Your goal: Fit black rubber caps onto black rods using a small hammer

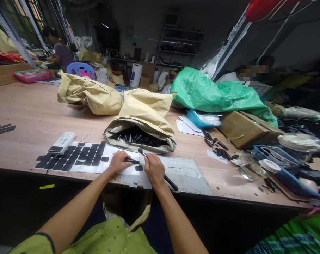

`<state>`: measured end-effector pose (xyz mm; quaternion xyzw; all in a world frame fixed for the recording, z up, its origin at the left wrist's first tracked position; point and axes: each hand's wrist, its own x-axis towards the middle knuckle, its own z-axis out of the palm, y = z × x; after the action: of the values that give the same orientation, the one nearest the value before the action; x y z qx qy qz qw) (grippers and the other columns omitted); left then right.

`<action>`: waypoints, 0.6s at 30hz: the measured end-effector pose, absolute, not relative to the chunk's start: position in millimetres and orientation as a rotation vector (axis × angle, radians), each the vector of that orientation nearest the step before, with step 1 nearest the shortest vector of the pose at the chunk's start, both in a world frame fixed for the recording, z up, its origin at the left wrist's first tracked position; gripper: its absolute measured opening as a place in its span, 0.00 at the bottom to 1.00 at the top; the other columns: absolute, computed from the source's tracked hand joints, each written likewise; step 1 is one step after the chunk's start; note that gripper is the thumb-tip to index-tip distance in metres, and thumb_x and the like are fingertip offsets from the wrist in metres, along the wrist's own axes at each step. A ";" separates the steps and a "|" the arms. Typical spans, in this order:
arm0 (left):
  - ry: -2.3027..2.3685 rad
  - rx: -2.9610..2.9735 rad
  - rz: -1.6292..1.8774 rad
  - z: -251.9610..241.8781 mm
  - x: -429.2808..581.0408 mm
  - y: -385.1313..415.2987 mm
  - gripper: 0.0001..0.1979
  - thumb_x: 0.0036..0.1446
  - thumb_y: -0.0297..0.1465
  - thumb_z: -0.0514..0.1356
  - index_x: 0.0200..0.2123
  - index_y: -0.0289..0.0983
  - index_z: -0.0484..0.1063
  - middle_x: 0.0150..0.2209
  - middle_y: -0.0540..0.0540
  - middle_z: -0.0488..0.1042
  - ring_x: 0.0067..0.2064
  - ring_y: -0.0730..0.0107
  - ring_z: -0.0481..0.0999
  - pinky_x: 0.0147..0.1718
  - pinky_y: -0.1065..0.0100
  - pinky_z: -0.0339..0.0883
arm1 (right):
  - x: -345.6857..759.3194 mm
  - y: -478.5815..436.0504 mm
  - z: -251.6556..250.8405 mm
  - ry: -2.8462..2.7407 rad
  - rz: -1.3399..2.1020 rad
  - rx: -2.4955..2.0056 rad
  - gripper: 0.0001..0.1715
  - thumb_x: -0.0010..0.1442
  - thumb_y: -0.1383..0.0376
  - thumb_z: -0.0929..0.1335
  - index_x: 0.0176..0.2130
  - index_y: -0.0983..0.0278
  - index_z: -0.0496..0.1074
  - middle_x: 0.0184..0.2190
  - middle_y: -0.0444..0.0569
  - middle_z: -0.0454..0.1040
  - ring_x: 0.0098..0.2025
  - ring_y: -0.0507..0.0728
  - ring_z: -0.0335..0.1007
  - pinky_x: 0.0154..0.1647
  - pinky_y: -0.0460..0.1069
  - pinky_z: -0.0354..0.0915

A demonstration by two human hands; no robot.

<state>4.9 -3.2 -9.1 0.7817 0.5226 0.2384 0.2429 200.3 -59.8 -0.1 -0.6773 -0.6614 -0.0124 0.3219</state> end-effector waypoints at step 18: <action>1.263 2.253 0.508 0.2 -1.7 -13.5 0.09 0.48 0.39 0.70 0.34 0.44 0.81 0.40 0.48 0.73 0.47 0.58 0.67 0.50 0.57 0.59 | 220.9 -36.9 -27.8 -1.883 -0.214 -1.901 0.09 0.65 0.63 0.64 0.42 0.61 0.73 0.38 0.48 0.71 0.40 0.56 0.60 0.40 0.50 0.52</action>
<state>-1.7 -13.5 0.2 0.8282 0.4643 0.1867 0.2521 220.9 -36.9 -27.8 -0.6898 -0.6831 -0.0775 0.2268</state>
